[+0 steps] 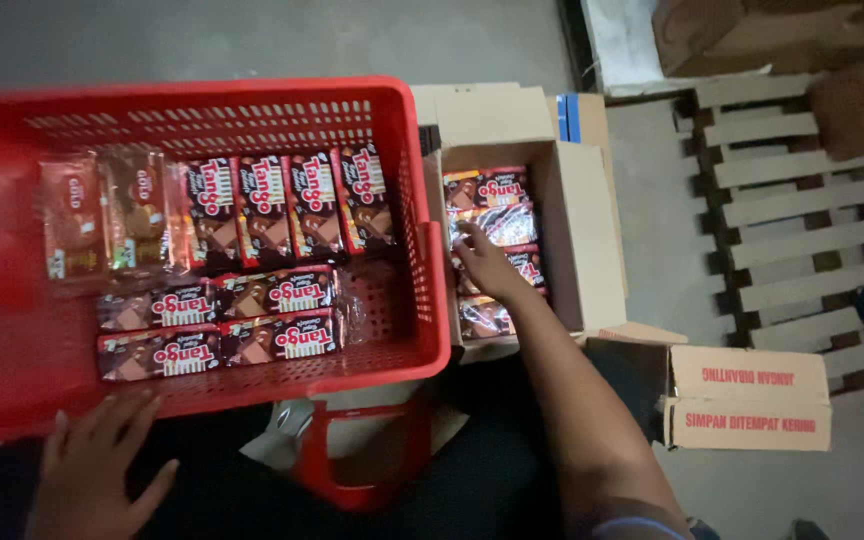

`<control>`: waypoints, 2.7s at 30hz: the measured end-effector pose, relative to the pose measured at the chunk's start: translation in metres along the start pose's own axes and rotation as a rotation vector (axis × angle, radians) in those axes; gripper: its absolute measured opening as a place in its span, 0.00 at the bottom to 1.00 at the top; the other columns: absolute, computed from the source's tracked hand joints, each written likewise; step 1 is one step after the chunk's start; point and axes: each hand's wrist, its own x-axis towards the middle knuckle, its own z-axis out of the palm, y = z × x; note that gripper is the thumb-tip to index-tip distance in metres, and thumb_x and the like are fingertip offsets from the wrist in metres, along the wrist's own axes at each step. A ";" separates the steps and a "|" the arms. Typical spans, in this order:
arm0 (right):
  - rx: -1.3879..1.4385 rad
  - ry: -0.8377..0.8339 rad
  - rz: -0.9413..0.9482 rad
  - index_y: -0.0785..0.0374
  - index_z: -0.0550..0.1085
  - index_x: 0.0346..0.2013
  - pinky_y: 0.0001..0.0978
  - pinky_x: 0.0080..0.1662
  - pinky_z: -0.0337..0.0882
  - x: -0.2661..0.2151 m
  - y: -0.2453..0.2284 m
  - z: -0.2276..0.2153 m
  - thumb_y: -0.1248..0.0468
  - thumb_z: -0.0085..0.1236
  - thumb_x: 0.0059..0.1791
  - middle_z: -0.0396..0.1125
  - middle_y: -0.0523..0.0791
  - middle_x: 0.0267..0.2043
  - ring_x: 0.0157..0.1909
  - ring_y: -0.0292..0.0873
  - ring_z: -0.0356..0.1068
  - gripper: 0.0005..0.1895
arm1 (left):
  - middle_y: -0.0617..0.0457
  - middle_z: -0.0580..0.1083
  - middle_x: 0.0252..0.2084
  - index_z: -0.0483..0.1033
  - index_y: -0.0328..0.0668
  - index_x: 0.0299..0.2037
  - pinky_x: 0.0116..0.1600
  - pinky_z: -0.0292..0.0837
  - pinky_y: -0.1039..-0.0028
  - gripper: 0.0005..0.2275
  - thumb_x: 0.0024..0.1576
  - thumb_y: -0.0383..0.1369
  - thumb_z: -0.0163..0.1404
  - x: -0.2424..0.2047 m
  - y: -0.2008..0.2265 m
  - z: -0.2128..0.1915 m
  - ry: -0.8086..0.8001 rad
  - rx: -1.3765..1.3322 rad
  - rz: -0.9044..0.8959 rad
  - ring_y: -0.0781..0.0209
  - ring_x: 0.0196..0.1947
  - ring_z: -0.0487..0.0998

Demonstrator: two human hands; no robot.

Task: The person transfers individually wrapped Tango chocolate snack bars from a red plastic basket into a cardboard box. The person picks up the snack bars one by one and places them neatly into the box.

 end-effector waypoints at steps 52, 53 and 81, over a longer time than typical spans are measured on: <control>0.212 0.457 0.130 0.58 0.74 0.54 0.42 0.44 0.71 -0.028 -0.089 0.062 0.49 0.37 0.56 0.75 0.49 0.48 0.46 0.48 0.75 0.23 | 0.37 0.56 0.64 0.58 0.36 0.66 0.55 0.70 0.61 0.41 0.50 0.51 0.67 0.316 0.214 0.105 -0.227 -0.693 -0.308 0.41 0.56 0.66; 0.213 0.458 0.136 0.58 0.74 0.54 0.42 0.44 0.71 -0.025 -0.082 0.062 0.49 0.37 0.56 0.75 0.49 0.48 0.46 0.48 0.75 0.23 | 0.37 0.56 0.64 0.58 0.36 0.66 0.55 0.70 0.61 0.41 0.50 0.51 0.67 0.316 0.212 0.100 -0.232 -0.693 -0.305 0.41 0.56 0.66; 0.092 0.445 0.093 0.66 0.70 0.53 0.62 0.58 0.66 -0.056 -0.128 0.060 0.53 0.39 0.58 0.71 0.66 0.51 0.60 0.71 0.67 0.21 | 0.39 0.74 0.44 0.69 0.38 0.48 0.49 0.72 0.54 0.23 0.44 0.27 0.64 0.322 0.199 0.085 0.169 -1.100 -0.463 0.36 0.46 0.76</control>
